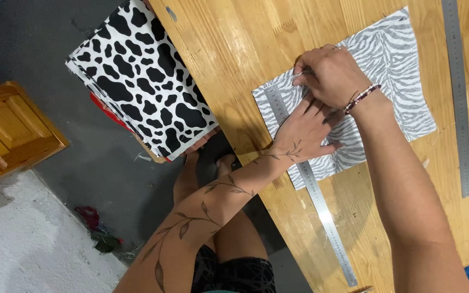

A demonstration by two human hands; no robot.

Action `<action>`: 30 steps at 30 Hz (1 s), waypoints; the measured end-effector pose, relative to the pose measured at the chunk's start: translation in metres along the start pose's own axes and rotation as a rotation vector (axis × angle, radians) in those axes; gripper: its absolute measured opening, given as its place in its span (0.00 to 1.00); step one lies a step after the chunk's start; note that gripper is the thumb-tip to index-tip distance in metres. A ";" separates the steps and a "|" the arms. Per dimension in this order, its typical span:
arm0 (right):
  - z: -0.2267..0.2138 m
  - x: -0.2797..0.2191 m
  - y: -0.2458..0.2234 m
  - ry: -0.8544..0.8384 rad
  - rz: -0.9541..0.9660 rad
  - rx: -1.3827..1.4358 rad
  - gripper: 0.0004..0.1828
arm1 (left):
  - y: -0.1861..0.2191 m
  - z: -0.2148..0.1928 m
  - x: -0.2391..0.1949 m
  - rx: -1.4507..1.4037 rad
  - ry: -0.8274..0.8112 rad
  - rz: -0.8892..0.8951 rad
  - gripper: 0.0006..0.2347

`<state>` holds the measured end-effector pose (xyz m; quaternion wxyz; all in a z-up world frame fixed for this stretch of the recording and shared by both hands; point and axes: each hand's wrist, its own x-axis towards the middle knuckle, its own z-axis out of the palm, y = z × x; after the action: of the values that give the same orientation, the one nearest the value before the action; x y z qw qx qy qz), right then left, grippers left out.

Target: Measuring and cutting zebra-patterned fabric on a wooden workbench using a metal ruler and scissors.

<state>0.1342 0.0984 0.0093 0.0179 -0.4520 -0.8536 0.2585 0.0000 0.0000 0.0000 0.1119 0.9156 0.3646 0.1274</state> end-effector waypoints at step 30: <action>0.001 0.003 -0.011 -0.073 0.090 -0.088 0.06 | -0.005 -0.001 0.000 0.021 -0.032 0.021 0.34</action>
<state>0.1237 0.0953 0.0134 -0.0449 -0.4807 -0.8429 0.2376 -0.0034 0.0041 -0.0007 0.1067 0.9224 0.3544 0.1101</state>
